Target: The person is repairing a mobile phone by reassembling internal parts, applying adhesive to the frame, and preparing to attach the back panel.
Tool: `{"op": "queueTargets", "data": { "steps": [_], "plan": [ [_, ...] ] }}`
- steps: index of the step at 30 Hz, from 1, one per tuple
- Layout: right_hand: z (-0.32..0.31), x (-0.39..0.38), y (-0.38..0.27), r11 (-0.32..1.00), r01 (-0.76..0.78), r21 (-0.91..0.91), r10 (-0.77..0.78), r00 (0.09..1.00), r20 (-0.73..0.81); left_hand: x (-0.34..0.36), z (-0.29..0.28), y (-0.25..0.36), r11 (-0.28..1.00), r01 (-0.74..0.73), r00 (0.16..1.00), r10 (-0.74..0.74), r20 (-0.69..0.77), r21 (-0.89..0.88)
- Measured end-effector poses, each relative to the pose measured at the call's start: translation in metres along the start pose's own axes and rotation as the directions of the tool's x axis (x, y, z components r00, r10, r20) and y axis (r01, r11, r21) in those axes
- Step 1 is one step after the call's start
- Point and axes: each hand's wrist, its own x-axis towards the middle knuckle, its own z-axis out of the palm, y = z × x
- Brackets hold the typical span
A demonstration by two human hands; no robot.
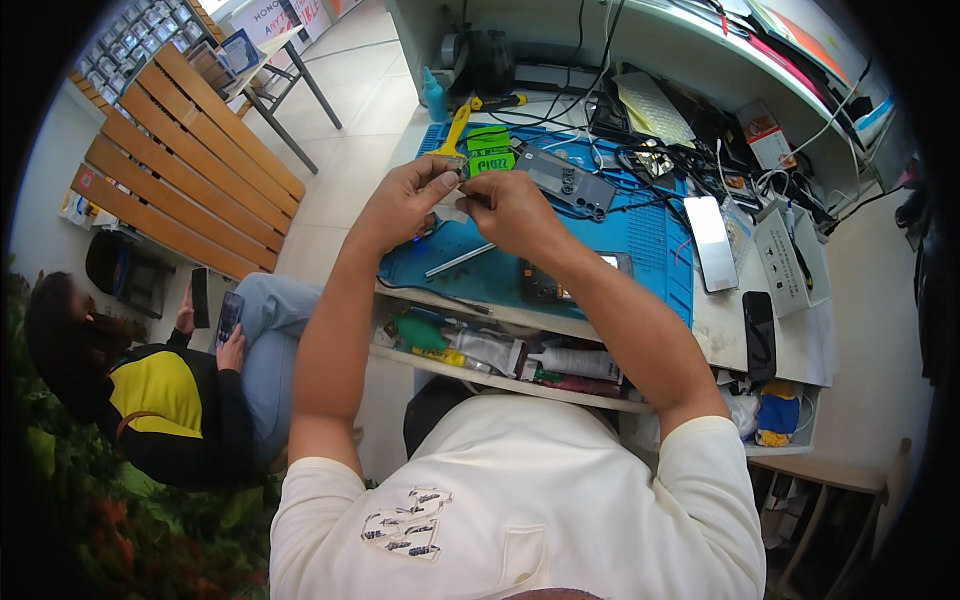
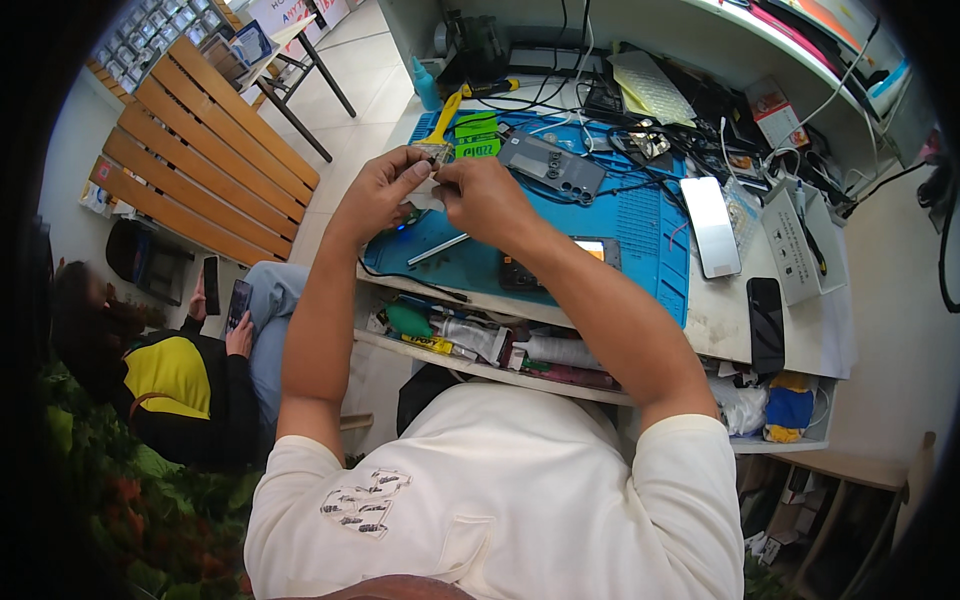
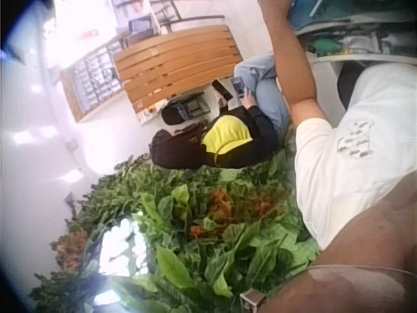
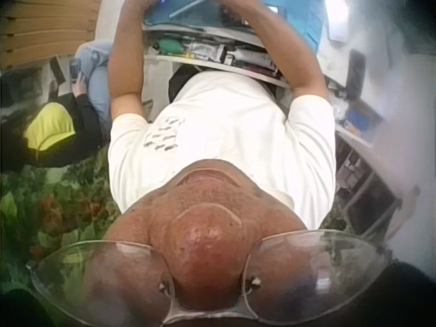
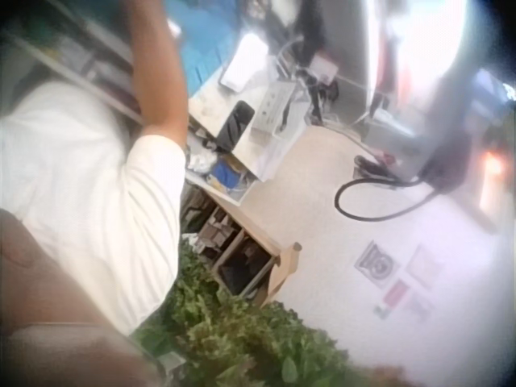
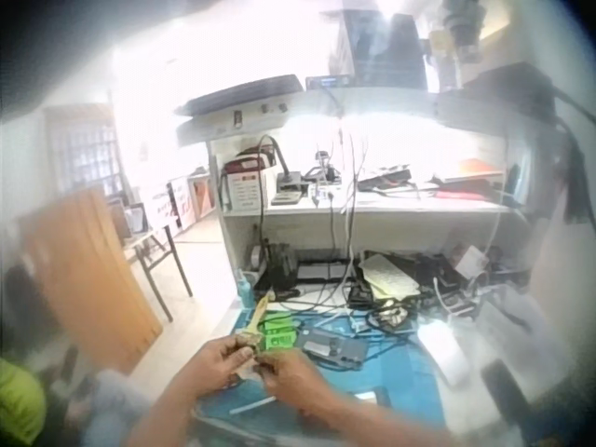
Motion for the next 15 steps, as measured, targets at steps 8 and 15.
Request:
{"op": "queueTargets", "data": {
  "steps": [8,15],
  "plan": [
    [-0.006,-0.006,-0.008,0.988,0.082,-0.128,-0.081,0.997,0.014,-0.003,0.017,-0.006,0.939,0.093,0.984,-0.138,-0.116,-0.331],
    [-0.012,-0.020,-0.027,0.988,0.107,-0.111,-0.111,0.994,-0.025,-0.004,0.014,-0.007,0.809,0.053,0.978,-0.160,-0.132,-0.585]
  ]
}}
